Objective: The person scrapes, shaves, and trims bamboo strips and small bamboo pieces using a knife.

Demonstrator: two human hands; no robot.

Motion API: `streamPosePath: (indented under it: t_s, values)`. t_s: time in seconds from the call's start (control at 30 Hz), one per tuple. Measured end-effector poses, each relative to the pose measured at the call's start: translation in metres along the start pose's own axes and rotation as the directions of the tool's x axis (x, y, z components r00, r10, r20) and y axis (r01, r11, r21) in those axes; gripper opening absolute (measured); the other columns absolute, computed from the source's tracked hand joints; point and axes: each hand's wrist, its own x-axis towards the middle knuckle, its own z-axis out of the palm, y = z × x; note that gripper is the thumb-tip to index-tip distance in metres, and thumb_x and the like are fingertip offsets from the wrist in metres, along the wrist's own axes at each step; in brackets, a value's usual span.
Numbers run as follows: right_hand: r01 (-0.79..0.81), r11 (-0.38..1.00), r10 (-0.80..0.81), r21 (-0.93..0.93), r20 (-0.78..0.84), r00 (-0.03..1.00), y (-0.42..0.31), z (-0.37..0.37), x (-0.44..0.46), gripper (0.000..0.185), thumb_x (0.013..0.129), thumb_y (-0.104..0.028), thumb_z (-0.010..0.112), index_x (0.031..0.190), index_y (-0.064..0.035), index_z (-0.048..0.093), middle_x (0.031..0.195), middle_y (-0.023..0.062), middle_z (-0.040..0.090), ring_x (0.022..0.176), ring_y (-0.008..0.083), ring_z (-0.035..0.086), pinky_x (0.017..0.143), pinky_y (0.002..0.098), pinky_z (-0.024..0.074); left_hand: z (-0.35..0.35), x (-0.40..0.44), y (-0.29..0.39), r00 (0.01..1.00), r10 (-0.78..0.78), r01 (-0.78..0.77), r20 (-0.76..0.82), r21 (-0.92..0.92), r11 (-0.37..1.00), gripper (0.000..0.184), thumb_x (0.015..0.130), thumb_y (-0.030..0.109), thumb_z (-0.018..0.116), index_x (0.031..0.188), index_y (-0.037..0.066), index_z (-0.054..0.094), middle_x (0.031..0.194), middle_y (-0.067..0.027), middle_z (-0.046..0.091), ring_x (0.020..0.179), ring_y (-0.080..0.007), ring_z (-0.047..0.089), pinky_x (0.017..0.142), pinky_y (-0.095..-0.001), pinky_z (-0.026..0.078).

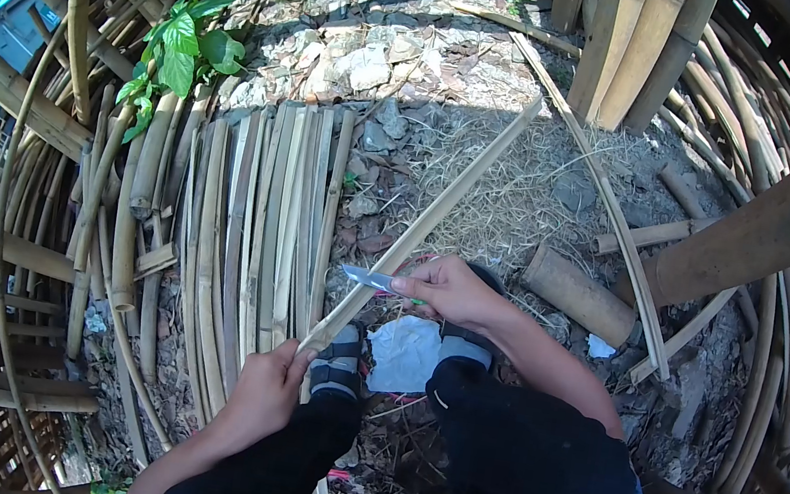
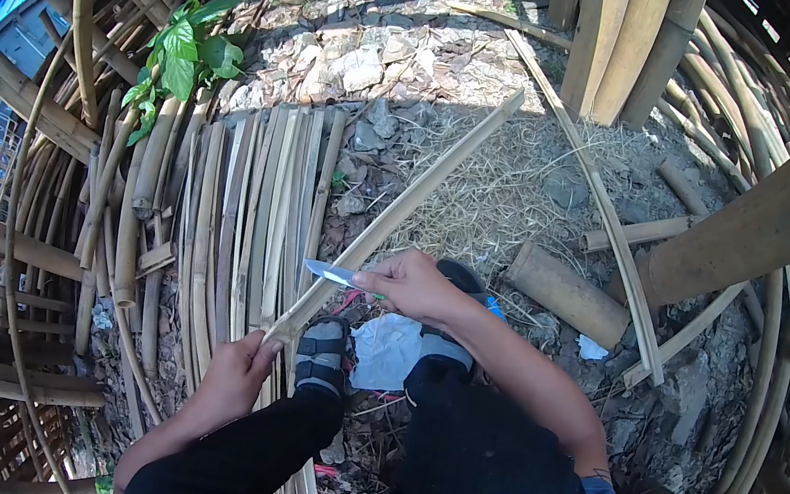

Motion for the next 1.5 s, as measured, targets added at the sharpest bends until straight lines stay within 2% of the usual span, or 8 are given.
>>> streamPosePath:
  t_s: [0.5, 0.63, 0.77, 0.83, 0.87, 0.97, 1.07, 1.5]
  values:
    - [-0.077, 0.996, 0.078, 0.044, -0.01, 0.997, 0.003, -0.013, 0.004, 0.035, 0.099, -0.029, 0.067, 0.084, 0.0022, 0.069, 0.057, -0.0023, 0.052, 0.049, 0.0058, 0.041, 0.047, 0.0242, 0.0321, 0.003, 0.001, -0.003, 0.999, -0.033, 0.033, 0.002, -0.006, 0.999, 0.036, 0.105, 0.024, 0.053, 0.085, -0.005, 0.056, 0.054, -0.0143, 0.046, 0.048, -0.0192, 0.043, 0.051, -0.0406, 0.039]
    - [-0.131, 0.982, 0.175, 0.135, -0.402, 0.899, 0.019, -0.084, 0.012, 0.039, 0.101, -0.037, 0.062, 0.08, -0.0041, 0.062, 0.057, -0.0049, 0.046, 0.046, 0.0039, 0.035, 0.044, 0.0227, 0.0267, 0.002, -0.007, -0.017, 0.997, -0.05, 0.047, 0.055, 0.06, 0.997, 0.036, 0.105, 0.024, 0.054, 0.083, -0.005, 0.055, 0.054, -0.0198, 0.052, 0.05, -0.0343, 0.061, 0.05, -0.0433, 0.044]
    - [-0.18, 0.97, 0.23, 0.161, -0.39, 0.891, 0.0, -0.068, -0.008, 0.039, 0.1, -0.039, 0.062, 0.082, -0.0049, 0.062, 0.057, -0.0054, 0.045, 0.045, 0.0031, 0.034, 0.04, 0.0214, 0.0235, 0.002, -0.005, -0.016, 0.996, -0.033, 0.024, 0.08, 0.106, 0.994, 0.035, 0.105, 0.023, 0.053, 0.084, -0.005, 0.056, 0.055, -0.0206, 0.055, 0.053, -0.0366, 0.062, 0.052, -0.0444, 0.045]
    - [-0.161, 0.959, 0.218, 0.233, -0.248, 0.944, -0.006, -0.035, -0.012, 0.038, 0.102, -0.038, 0.06, 0.085, -0.0038, 0.063, 0.058, -0.0057, 0.045, 0.046, 0.0026, 0.035, 0.042, 0.021, 0.0247, 0.002, -0.002, -0.003, 0.996, -0.066, 0.061, 0.056, 0.076, 0.995, 0.035, 0.105, 0.023, 0.053, 0.084, -0.005, 0.056, 0.055, -0.0211, 0.055, 0.053, -0.0378, 0.062, 0.052, -0.0445, 0.045]
    - [-0.112, 0.962, 0.146, 0.249, -0.122, 0.982, 0.0, -0.021, -0.011, 0.039, 0.102, -0.038, 0.06, 0.086, -0.0035, 0.064, 0.058, -0.0057, 0.045, 0.047, 0.0024, 0.036, 0.044, 0.0204, 0.0256, 0.002, -0.003, 0.001, 0.998, -0.05, 0.048, 0.043, 0.037, 0.998, 0.037, 0.105, 0.023, 0.052, 0.083, -0.006, 0.056, 0.052, -0.016, 0.046, 0.045, -0.0235, 0.043, 0.05, -0.0415, 0.039]
    - [-0.122, 0.982, 0.116, 0.142, 0.05, 0.992, -0.007, 0.014, -0.013, 0.039, 0.102, -0.038, 0.06, 0.084, -0.0036, 0.064, 0.058, -0.0055, 0.045, 0.048, 0.0027, 0.035, 0.044, 0.0205, 0.0258, 0.006, -0.002, -0.005, 0.999, 0.009, -0.011, 0.033, 0.072, 0.997, 0.037, 0.105, 0.024, 0.052, 0.084, -0.006, 0.056, 0.052, -0.0143, 0.046, 0.044, -0.0218, 0.043, 0.048, -0.0404, 0.038]
    - [-0.071, 0.974, 0.068, 0.217, 0.02, 0.997, 0.003, 0.013, -0.004, 0.04, 0.101, -0.039, 0.06, 0.082, -0.004, 0.064, 0.058, -0.0053, 0.046, 0.048, 0.0031, 0.035, 0.045, 0.0215, 0.026, 0.003, -0.003, -0.009, 0.998, -0.04, 0.035, 0.058, 0.088, 0.995, 0.035, 0.104, 0.023, 0.054, 0.083, -0.005, 0.056, 0.054, -0.0187, 0.053, 0.047, -0.0322, 0.058, 0.049, -0.043, 0.042]
    - [-0.148, 0.975, 0.165, 0.164, -0.099, 0.981, -0.004, -0.044, 0.004, 0.034, 0.098, -0.035, 0.066, 0.082, -0.005, 0.067, 0.057, -0.0058, 0.048, 0.048, 0.0037, 0.036, 0.044, 0.0214, 0.0243, 0.004, -0.007, -0.014, 0.996, -0.07, 0.069, 0.05, 0.03, 0.997, 0.036, 0.105, 0.023, 0.054, 0.082, -0.004, 0.056, 0.054, -0.0172, 0.054, 0.046, -0.0288, 0.056, 0.048, -0.0415, 0.042]
